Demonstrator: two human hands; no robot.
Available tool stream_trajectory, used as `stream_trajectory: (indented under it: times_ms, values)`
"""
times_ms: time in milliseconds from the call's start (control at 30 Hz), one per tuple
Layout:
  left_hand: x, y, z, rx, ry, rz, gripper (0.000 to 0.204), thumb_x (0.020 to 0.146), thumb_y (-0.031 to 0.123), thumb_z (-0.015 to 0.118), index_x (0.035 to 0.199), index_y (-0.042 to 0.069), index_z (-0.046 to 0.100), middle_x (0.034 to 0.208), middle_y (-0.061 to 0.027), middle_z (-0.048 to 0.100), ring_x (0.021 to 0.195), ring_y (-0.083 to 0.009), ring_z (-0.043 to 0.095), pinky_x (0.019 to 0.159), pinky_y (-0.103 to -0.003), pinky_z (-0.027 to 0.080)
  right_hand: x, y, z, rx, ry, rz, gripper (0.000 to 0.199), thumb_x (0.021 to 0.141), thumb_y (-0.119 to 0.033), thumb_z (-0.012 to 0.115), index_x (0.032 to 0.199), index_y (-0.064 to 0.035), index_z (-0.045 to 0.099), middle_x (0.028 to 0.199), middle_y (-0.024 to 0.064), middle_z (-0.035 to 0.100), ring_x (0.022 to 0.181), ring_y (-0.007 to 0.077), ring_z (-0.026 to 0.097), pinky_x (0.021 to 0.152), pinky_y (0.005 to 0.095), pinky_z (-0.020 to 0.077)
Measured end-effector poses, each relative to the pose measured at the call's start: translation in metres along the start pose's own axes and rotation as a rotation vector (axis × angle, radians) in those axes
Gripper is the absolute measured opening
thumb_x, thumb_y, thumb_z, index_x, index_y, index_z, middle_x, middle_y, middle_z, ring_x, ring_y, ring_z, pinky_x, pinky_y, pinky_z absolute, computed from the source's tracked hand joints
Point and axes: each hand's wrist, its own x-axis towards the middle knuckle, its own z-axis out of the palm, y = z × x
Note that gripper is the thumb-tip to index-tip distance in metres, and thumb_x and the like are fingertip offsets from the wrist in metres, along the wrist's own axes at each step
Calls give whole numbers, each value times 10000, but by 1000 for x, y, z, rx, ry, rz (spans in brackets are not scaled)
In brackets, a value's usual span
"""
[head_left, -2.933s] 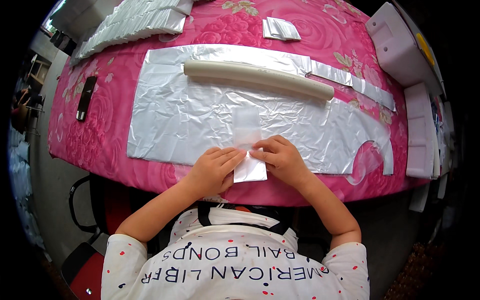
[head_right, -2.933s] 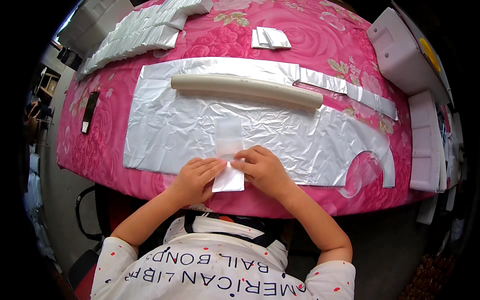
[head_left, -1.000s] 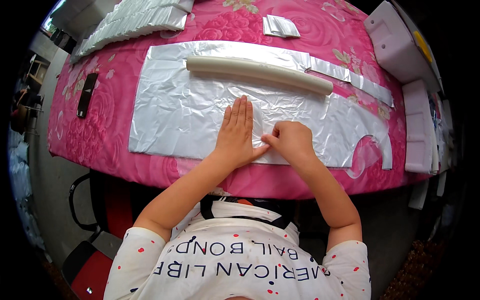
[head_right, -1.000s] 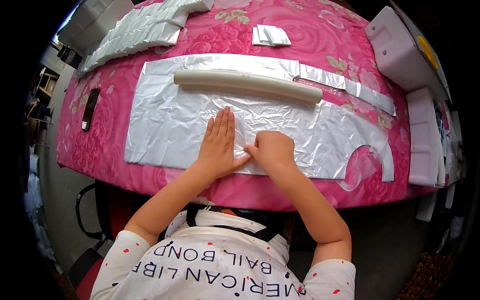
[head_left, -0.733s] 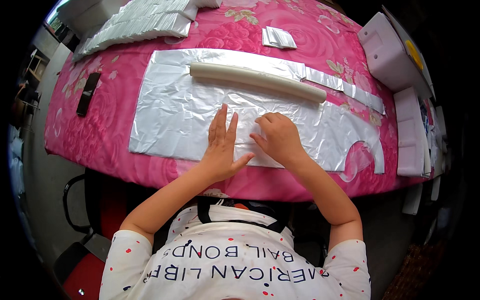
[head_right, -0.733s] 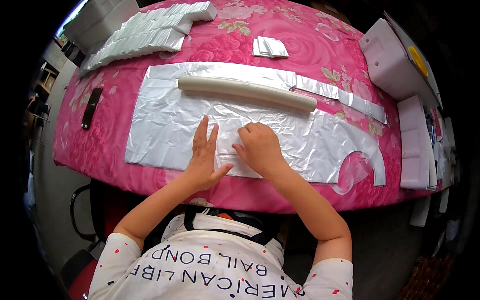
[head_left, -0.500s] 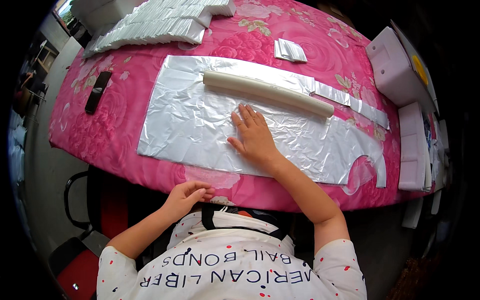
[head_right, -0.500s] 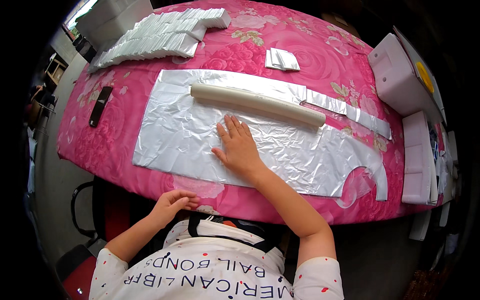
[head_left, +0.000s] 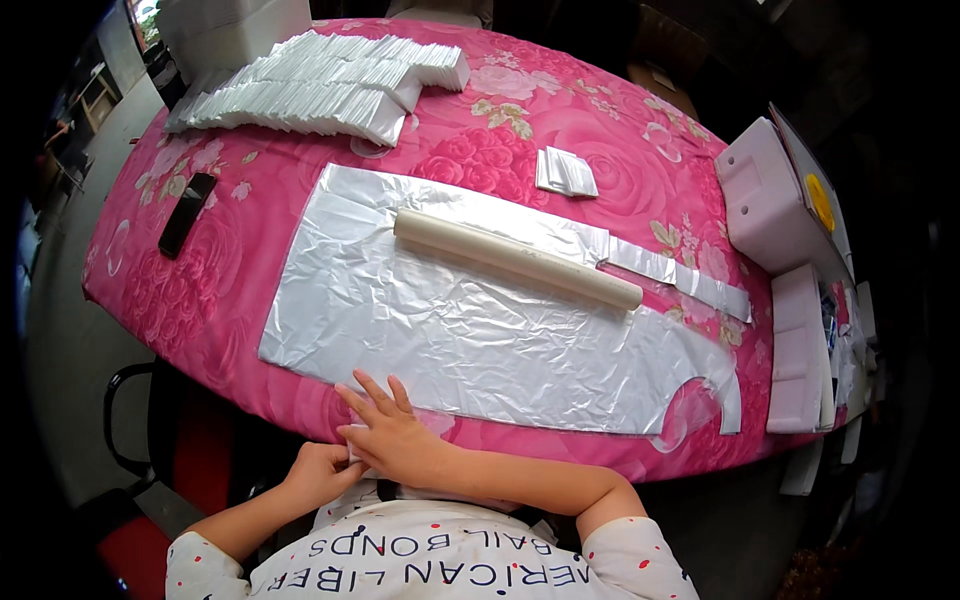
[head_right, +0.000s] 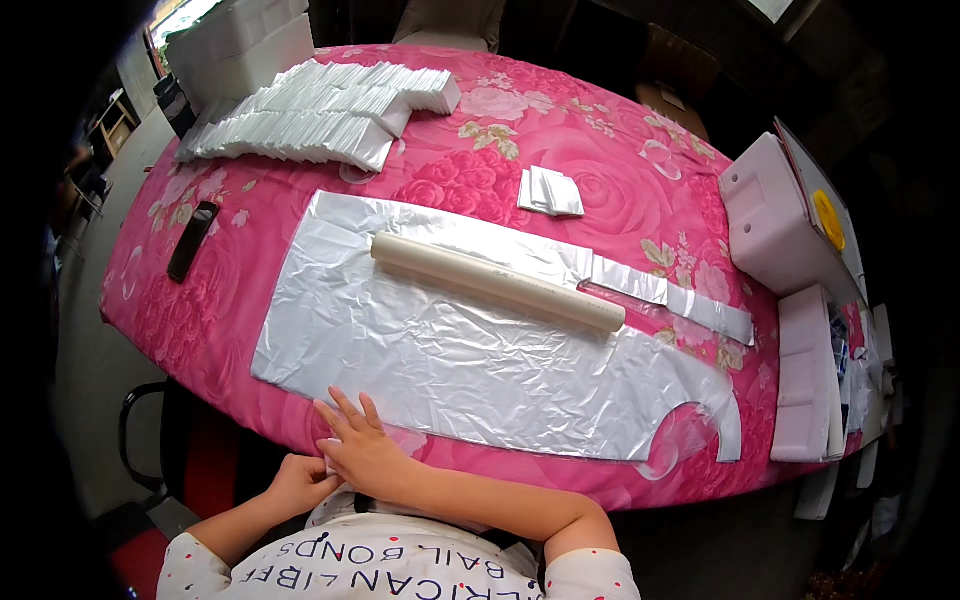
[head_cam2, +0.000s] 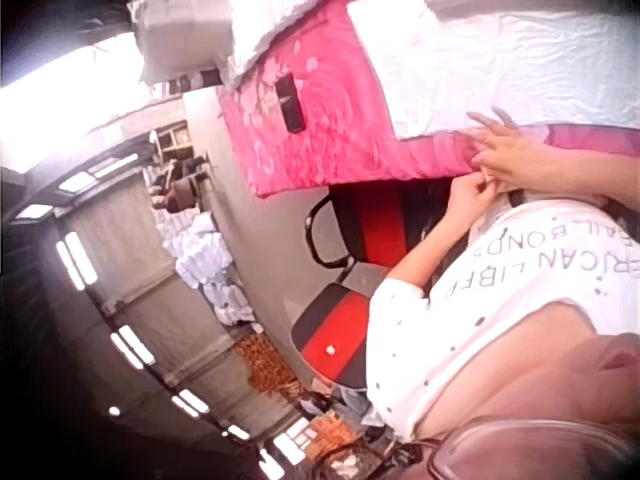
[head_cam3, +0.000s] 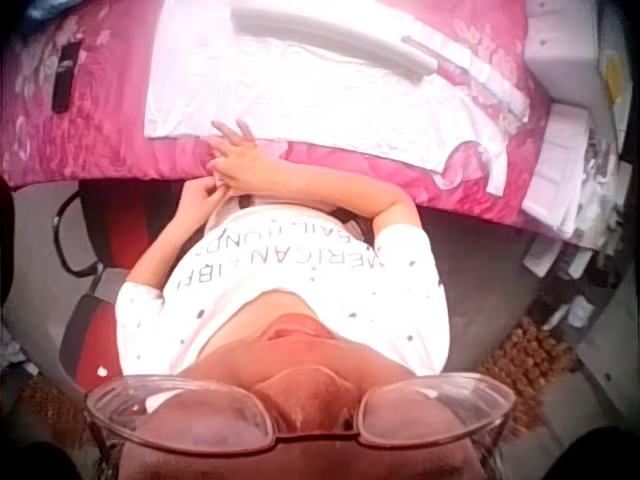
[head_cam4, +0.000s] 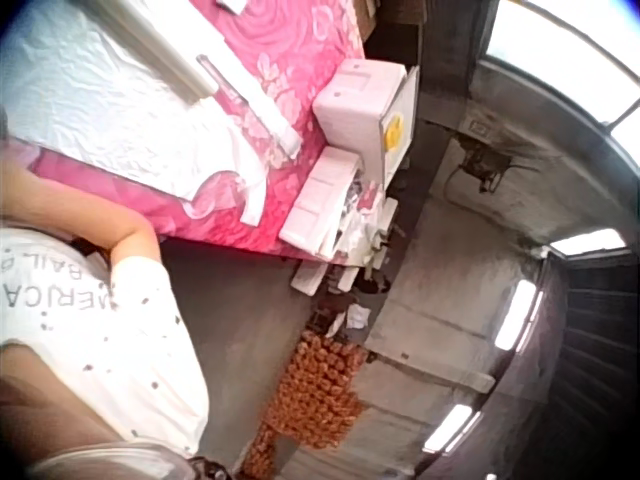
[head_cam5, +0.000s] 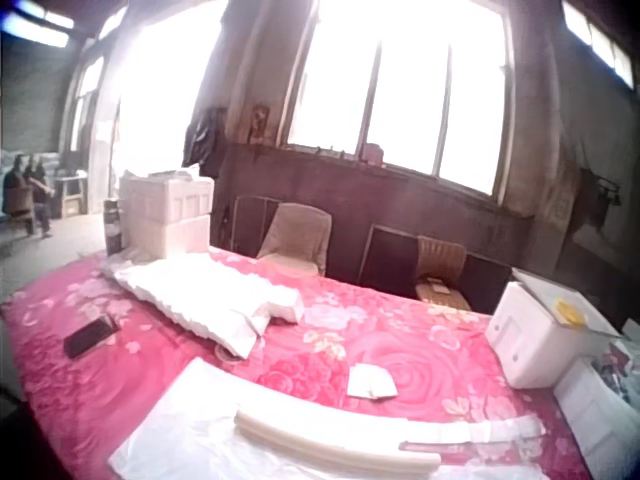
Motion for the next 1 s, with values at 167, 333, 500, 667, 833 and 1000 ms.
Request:
stream_trajectory:
  times_ms: [167, 333, 500, 667, 833, 1000]
  values:
    - [11, 49, -11, 321, 243, 537, 130, 671, 72, 677, 801, 72, 685, 705, -87, 655, 590, -251, 628, 532, -334, 508, -13, 48, -74, 191, -174, -55, 198, 759, -168, 670, 929, -74, 634, 1337, 143, 420, 1335, 383, 215, 1066, 550, 186]
    - [23, 71, -12, 378, 141, 626, 171, 663, 59, 676, 834, 65, 665, 761, -79, 666, 608, -239, 637, 547, -316, 519, -15, 35, -95, 67, -164, -153, 276, 738, -222, 698, 965, -80, 632, 1250, 119, 491, 1298, 327, 303, 1073, 514, 221]
    - [39, 74, -25, 335, 242, 605, 219, 665, 84, 689, 878, 57, 645, 837, -76, 669, 672, -241, 643, 579, -320, 519, -15, 70, -116, -10, -106, -154, 102, 746, -143, 685, 787, -93, 605, 1008, 40, 600, 1134, 265, 493, 1017, 460, 337]
    - [36, 76, -36, 357, 358, 561, 262, 657, 67, 692, 910, 30, 633, 966, -127, 653, 827, -276, 641, 704, -345, 527, -5, 163, -197, 148, 437, 359, 132, 816, -163, 673, 858, -41, 647, 848, 62, 616, 847, 189, 568, 755, 314, 442]
    - [47, 77, -28, 408, 258, 666, 295, 656, 115, 712, 919, 16, 624, 1033, -145, 623, 944, -306, 610, 772, -369, 515, -16, 299, -264, 303, 800, 614, 178, 842, -200, 635, 910, -39, 668, 774, 43, 660, 657, 162, 591, 658, 295, 456]
    - [49, 77, -28, 449, 255, 670, 301, 661, 138, 716, 921, 20, 621, 1044, -146, 618, 952, -314, 606, 785, -376, 511, -26, 323, -283, -289, 629, 948, 294, 809, -281, 646, 935, -16, 662, 840, 127, 664, 747, 242, 634, 692, 318, 477]
